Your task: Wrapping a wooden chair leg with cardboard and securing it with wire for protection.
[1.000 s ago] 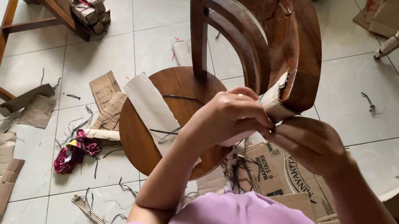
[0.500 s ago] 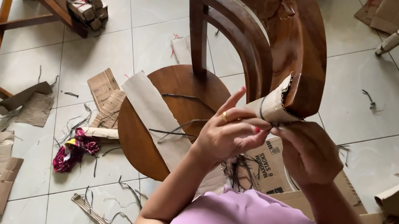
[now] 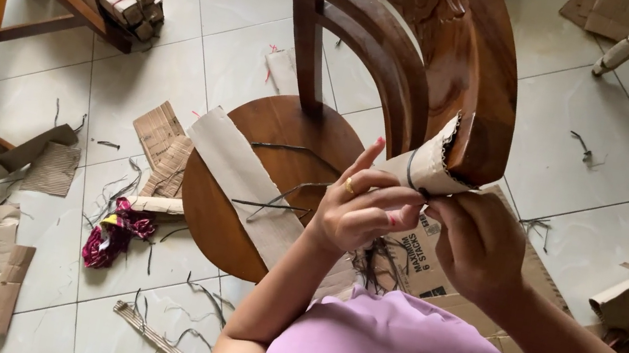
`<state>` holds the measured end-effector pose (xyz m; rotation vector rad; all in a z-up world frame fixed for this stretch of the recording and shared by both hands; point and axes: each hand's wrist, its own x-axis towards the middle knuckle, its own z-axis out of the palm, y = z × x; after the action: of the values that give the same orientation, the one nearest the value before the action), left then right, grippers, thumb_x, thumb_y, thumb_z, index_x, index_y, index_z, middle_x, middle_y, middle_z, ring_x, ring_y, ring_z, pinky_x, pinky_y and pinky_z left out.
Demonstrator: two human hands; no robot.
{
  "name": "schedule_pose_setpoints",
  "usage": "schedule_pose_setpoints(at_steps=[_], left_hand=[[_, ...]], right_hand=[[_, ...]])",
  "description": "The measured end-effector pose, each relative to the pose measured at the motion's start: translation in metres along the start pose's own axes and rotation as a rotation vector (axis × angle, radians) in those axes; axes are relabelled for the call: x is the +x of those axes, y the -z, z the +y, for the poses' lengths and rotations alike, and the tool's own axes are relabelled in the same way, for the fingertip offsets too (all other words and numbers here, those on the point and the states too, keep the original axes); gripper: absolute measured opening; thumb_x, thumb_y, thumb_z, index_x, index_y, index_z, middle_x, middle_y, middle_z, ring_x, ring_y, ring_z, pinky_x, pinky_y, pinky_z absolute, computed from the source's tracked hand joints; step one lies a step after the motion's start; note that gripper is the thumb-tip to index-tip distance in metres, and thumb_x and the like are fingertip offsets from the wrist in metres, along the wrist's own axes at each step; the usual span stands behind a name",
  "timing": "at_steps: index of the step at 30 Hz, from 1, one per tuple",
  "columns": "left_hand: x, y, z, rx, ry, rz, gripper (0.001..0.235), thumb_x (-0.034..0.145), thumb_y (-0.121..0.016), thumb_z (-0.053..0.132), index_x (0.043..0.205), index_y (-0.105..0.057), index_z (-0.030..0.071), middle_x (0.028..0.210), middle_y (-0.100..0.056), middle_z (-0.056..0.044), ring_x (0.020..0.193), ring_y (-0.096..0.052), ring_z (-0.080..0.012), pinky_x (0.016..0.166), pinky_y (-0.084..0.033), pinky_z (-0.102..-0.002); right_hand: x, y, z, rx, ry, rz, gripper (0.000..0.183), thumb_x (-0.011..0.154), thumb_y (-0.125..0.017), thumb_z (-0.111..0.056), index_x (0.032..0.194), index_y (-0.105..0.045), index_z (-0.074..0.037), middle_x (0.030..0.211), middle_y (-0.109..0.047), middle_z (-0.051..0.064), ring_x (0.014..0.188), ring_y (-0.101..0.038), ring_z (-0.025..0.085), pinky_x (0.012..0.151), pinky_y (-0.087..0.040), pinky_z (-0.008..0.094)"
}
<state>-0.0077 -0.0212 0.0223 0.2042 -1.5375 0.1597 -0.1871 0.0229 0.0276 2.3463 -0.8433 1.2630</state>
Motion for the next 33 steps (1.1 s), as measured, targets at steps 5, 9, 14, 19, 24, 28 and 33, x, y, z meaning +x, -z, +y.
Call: schedule_pose_setpoints(at_steps=[5, 9, 14, 19, 24, 28, 33], left_hand=[[-0.018, 0.004, 0.002, -0.153, 0.157, -0.039, 0.030, 0.083, -0.077, -0.003, 0.068, -0.054, 0.009, 0.084, -0.078, -0.006, 0.066, -0.067, -0.0235, 0.100, -0.053, -0.061], [-0.019, 0.010, 0.008, -0.165, 0.233, -0.042, 0.018, 0.086, -0.081, 0.003, 0.100, -0.072, 0.008, 0.090, -0.080, -0.005, 0.074, -0.076, -0.0216, 0.098, -0.057, -0.055], [-0.003, 0.008, 0.014, -0.104, 0.124, -0.025, 0.045, 0.083, -0.083, 0.001, 0.120, -0.059, -0.004, 0.093, -0.080, -0.007, 0.070, -0.075, -0.0204, 0.094, -0.059, -0.049], [0.000, 0.012, 0.017, -0.067, 0.119, -0.053, 0.031, 0.086, -0.079, -0.003, 0.113, -0.065, -0.004, 0.086, -0.078, -0.006, 0.064, -0.072, -0.0238, 0.094, -0.058, -0.056], [0.006, 0.015, 0.021, -0.059, 0.114, -0.159, 0.016, 0.087, -0.073, -0.005, 0.096, -0.061, 0.000, 0.073, -0.067, -0.009, 0.061, -0.067, -0.0268, 0.097, -0.056, -0.058], [-0.008, 0.019, 0.010, -0.049, 0.101, -0.190, 0.012, 0.087, -0.074, -0.001, 0.090, -0.063, 0.003, 0.073, -0.067, -0.009, 0.059, -0.066, -0.0255, 0.094, -0.060, -0.055], [0.031, 0.054, 0.023, -0.027, 0.555, -0.531, 0.013, 0.100, -0.066, 0.004, 0.105, -0.054, 0.003, 0.087, -0.067, -0.006, 0.071, -0.064, -0.0166, 0.115, -0.050, -0.051]], right_hand=[[0.006, 0.008, -0.015, 0.307, -0.359, -0.063, 0.005, 0.103, -0.060, -0.004, 0.103, -0.065, -0.003, 0.091, -0.056, 0.009, 0.078, -0.064, 0.025, 0.070, -0.058, 0.036], [0.003, 0.005, -0.019, 0.569, -0.563, -0.012, 0.009, 0.105, -0.058, -0.005, 0.098, -0.065, -0.003, 0.088, -0.059, 0.010, 0.076, -0.067, 0.024, 0.071, -0.058, 0.036], [-0.001, 0.001, -0.020, 0.669, -0.614, 0.022, 0.008, 0.104, -0.059, -0.002, 0.099, -0.065, -0.001, 0.089, -0.061, 0.012, 0.081, -0.072, 0.025, 0.076, -0.061, 0.038], [-0.011, -0.006, -0.018, 0.695, -0.592, 0.072, 0.005, 0.101, -0.063, 0.002, 0.103, -0.066, 0.000, 0.090, -0.063, 0.012, 0.083, -0.072, 0.024, 0.075, -0.061, 0.038], [-0.025, -0.010, -0.014, 0.644, -0.528, 0.203, 0.018, 0.097, -0.068, 0.007, 0.110, -0.057, 0.001, 0.091, -0.065, 0.013, 0.076, -0.067, 0.019, 0.074, -0.059, 0.035], [-0.016, -0.019, -0.005, 0.526, -0.441, 0.288, 0.028, 0.094, -0.069, 0.017, 0.100, -0.049, -0.002, 0.084, -0.067, 0.012, 0.063, -0.060, 0.015, 0.060, -0.050, 0.026], [-0.044, -0.007, 0.031, 0.523, -0.861, 0.259, 0.037, 0.100, -0.079, 0.012, 0.107, -0.045, -0.003, 0.105, -0.066, 0.024, 0.095, -0.068, 0.024, 0.080, -0.056, 0.030]])
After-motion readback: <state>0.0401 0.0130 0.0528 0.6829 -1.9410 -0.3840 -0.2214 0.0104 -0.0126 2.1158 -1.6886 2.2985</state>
